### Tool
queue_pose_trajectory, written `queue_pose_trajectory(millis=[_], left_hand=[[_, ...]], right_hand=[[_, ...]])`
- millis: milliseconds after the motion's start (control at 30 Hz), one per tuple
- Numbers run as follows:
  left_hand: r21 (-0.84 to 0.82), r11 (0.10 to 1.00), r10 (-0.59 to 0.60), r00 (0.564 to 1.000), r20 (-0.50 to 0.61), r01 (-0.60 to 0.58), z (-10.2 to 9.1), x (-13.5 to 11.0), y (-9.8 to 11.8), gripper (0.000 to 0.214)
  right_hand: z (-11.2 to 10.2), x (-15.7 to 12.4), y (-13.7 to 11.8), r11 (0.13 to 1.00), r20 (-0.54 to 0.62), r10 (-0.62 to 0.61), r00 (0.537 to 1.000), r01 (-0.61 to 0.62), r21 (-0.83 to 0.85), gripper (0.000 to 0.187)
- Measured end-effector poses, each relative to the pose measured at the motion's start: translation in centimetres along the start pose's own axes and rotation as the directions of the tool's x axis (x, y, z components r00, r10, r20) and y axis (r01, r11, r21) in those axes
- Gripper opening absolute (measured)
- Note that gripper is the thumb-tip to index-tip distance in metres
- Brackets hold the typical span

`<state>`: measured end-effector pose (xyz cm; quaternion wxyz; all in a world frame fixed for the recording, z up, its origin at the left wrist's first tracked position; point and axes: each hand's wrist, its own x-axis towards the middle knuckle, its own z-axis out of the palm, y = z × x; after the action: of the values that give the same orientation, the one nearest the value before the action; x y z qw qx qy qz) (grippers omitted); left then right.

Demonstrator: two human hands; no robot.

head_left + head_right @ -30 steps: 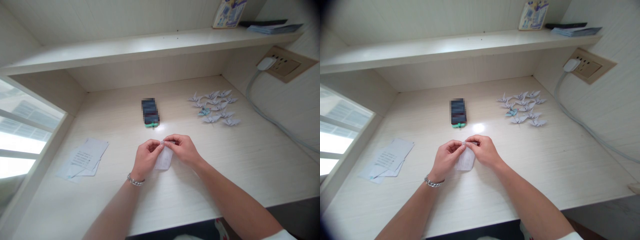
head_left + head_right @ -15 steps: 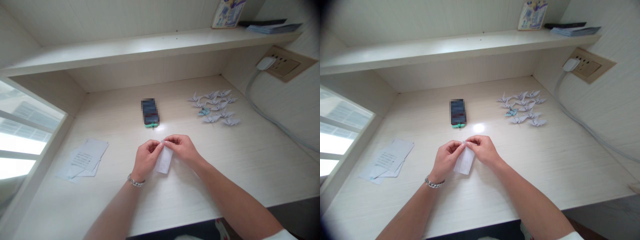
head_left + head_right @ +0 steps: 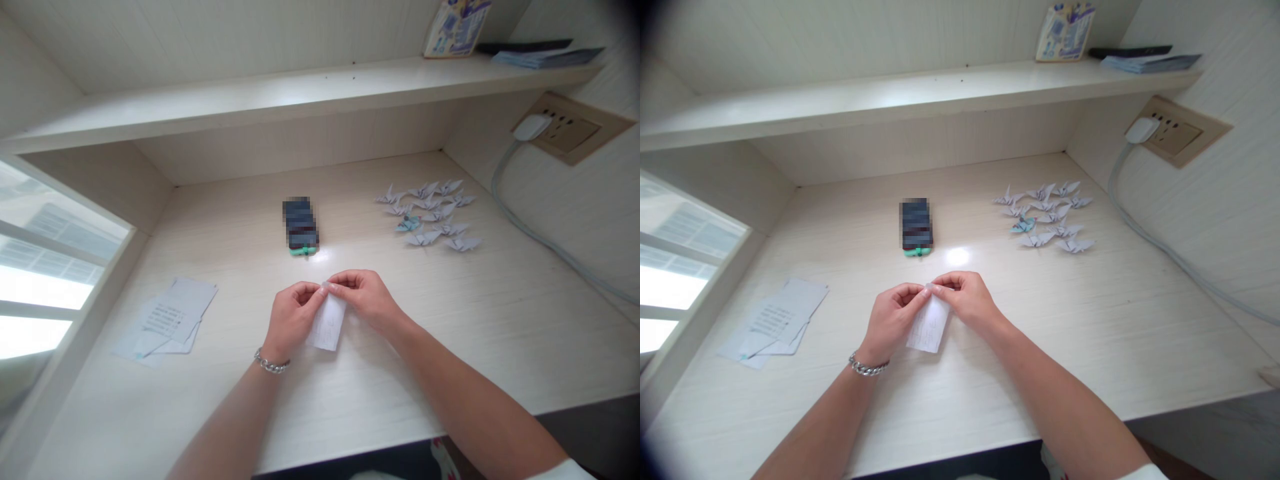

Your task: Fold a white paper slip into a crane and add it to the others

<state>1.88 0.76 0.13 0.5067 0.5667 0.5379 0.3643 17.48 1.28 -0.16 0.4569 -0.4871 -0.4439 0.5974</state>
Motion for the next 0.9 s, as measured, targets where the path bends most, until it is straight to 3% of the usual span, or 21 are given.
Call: queue_pose_trajectory(millis=[600, 900], left_hand=[[-0.001, 1.0, 0.006, 1.0, 0.027, -0.006, -0.09, 0.03, -0.28, 0.025], [-0.011, 1.0, 0.015, 0.999, 0.035, -0.014, -0.01, 0.04, -0.23, 0.025]], right_hand=[[-0.02, 0.01, -0.2, 0.999, -0.015, 0.029, 0.999, -0.03, -0.045, 0.018], [-0.11, -0.22, -0.51, 0.985, 0.017, -0.019, 1.0, 0.022, -0.171, 0.017]])
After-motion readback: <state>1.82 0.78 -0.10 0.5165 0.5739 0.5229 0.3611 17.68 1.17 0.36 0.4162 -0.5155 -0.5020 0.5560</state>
